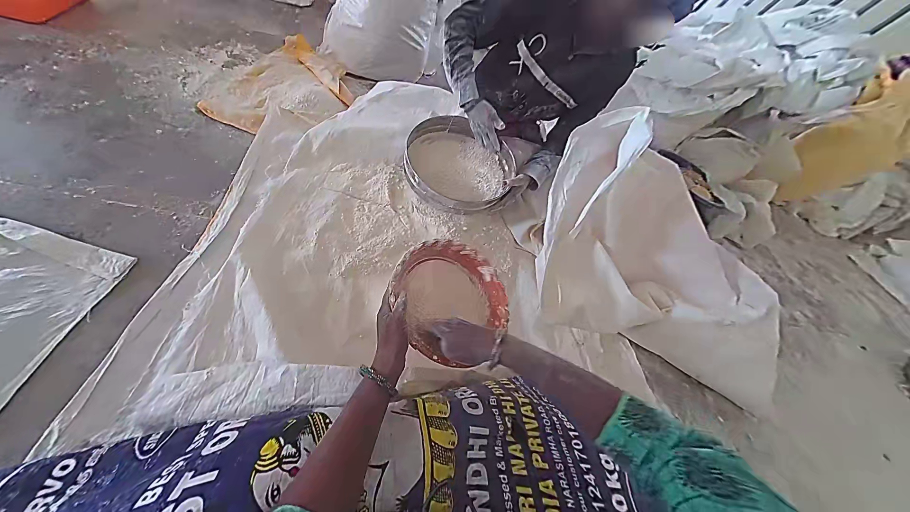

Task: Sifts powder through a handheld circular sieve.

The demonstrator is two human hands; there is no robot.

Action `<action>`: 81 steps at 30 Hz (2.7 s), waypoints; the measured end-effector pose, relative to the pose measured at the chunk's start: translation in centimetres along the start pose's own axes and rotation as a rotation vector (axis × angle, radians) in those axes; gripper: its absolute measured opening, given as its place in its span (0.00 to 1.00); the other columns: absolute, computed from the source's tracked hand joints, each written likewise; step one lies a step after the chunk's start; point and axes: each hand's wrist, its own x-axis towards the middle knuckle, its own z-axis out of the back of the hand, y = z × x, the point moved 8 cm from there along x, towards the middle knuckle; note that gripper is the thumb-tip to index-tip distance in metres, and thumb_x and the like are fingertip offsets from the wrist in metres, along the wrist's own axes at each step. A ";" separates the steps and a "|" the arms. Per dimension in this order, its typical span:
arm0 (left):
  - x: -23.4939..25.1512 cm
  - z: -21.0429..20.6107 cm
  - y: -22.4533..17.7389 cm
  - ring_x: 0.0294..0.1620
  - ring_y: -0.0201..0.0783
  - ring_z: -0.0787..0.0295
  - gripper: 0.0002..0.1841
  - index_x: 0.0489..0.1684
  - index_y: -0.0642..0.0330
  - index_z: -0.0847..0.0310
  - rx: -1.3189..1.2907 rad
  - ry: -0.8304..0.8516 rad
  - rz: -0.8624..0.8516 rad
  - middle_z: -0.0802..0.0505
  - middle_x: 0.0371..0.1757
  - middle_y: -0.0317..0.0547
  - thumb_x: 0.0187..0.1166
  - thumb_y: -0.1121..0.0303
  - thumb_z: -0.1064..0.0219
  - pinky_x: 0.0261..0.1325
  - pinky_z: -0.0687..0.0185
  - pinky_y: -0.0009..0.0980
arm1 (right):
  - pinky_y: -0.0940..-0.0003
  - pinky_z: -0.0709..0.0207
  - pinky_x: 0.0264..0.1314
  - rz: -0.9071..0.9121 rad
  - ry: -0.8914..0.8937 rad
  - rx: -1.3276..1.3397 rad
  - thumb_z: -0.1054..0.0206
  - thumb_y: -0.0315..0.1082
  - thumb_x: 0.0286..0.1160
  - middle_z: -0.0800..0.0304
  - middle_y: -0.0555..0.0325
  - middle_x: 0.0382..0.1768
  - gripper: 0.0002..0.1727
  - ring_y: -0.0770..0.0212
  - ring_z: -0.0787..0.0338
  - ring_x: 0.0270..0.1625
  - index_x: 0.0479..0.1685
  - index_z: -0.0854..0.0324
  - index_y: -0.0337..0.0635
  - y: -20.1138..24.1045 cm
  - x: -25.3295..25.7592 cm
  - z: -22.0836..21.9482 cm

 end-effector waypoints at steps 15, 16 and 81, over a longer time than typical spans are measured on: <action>0.1 0.5 0.6 0.69 0.44 0.22 0.26 0.88 0.65 0.46 -0.092 -0.080 0.049 0.25 0.78 0.63 0.93 0.66 0.53 0.67 0.25 0.41 | 0.41 0.37 0.83 -0.051 -0.052 0.049 0.51 0.28 0.90 0.22 0.27 0.72 0.22 0.34 0.24 0.79 0.78 0.30 0.27 0.9 2.9 1.9; -0.1 0.3 0.5 0.68 0.44 0.21 0.27 0.88 0.67 0.46 -0.075 -0.054 0.023 0.24 0.77 0.64 0.93 0.67 0.52 0.68 0.25 0.41 | 0.43 0.36 0.83 -0.051 -0.127 0.081 0.49 0.27 0.89 0.21 0.27 0.72 0.22 0.35 0.23 0.79 0.77 0.29 0.26 1.0 3.5 3.0; 0.2 0.7 -0.3 0.74 0.43 0.24 0.27 0.91 0.62 0.47 -0.089 -0.084 0.051 0.28 0.83 0.61 0.94 0.64 0.53 0.71 0.26 0.40 | 0.40 0.32 0.79 -0.259 -0.240 -0.130 0.52 0.35 0.92 0.20 0.29 0.70 0.23 0.35 0.20 0.76 0.74 0.26 0.28 -4.8 0.7 4.9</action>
